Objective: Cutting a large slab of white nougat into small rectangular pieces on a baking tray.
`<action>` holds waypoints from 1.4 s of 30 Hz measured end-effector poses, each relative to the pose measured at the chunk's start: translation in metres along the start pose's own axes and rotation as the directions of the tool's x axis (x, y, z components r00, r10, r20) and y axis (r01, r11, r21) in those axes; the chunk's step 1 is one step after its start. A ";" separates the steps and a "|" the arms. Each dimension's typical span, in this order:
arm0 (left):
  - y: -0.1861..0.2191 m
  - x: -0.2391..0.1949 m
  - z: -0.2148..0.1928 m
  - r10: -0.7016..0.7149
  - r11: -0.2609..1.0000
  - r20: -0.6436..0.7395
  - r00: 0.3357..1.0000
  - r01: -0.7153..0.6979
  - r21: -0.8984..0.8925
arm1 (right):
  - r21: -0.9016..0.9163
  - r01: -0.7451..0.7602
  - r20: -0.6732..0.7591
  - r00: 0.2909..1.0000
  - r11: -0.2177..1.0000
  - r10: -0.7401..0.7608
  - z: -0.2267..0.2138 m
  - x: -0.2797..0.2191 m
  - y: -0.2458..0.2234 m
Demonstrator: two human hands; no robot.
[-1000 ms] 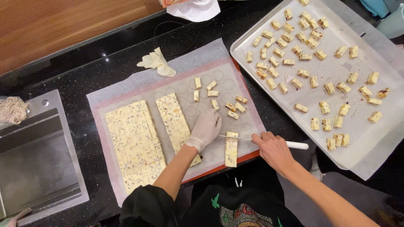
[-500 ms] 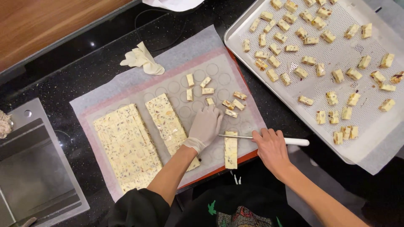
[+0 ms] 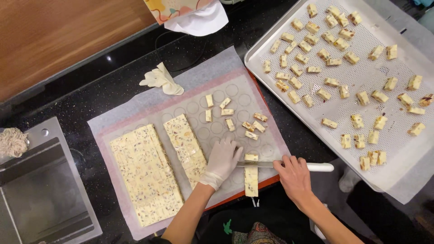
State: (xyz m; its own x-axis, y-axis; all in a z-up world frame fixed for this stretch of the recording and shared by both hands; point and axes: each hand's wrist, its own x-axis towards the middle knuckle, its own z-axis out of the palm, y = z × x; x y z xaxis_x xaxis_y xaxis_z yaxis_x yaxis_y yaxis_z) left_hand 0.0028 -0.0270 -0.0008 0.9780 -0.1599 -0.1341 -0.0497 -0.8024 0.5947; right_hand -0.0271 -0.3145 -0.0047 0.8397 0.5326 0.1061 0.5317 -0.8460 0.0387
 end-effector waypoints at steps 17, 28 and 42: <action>0.038 0.069 0.112 -0.347 0.871 0.080 0.935 0.290 0.396 | 0.059 -0.057 -0.088 0.994 0.997 0.062 -0.006 0.010 0.001; 0.022 0.060 0.119 -0.367 0.916 0.194 0.910 0.316 0.248 | 0.037 -0.066 -0.141 0.987 0.997 0.071 -0.018 -0.014 0.015; 0.220 0.158 0.028 0.113 0.992 -0.168 0.979 -0.101 0.076 | 0.221 -0.211 -0.125 0.962 0.952 0.242 -0.057 -0.044 0.079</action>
State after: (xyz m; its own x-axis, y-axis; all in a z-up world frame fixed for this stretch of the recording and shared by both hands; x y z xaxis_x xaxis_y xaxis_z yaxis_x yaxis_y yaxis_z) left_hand 0.1403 -0.2447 0.0863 0.9862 -0.1508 0.0691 -0.1639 -0.8235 0.5431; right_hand -0.0287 -0.4065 0.0499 0.9228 0.3048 0.2357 0.3538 -0.9126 -0.2048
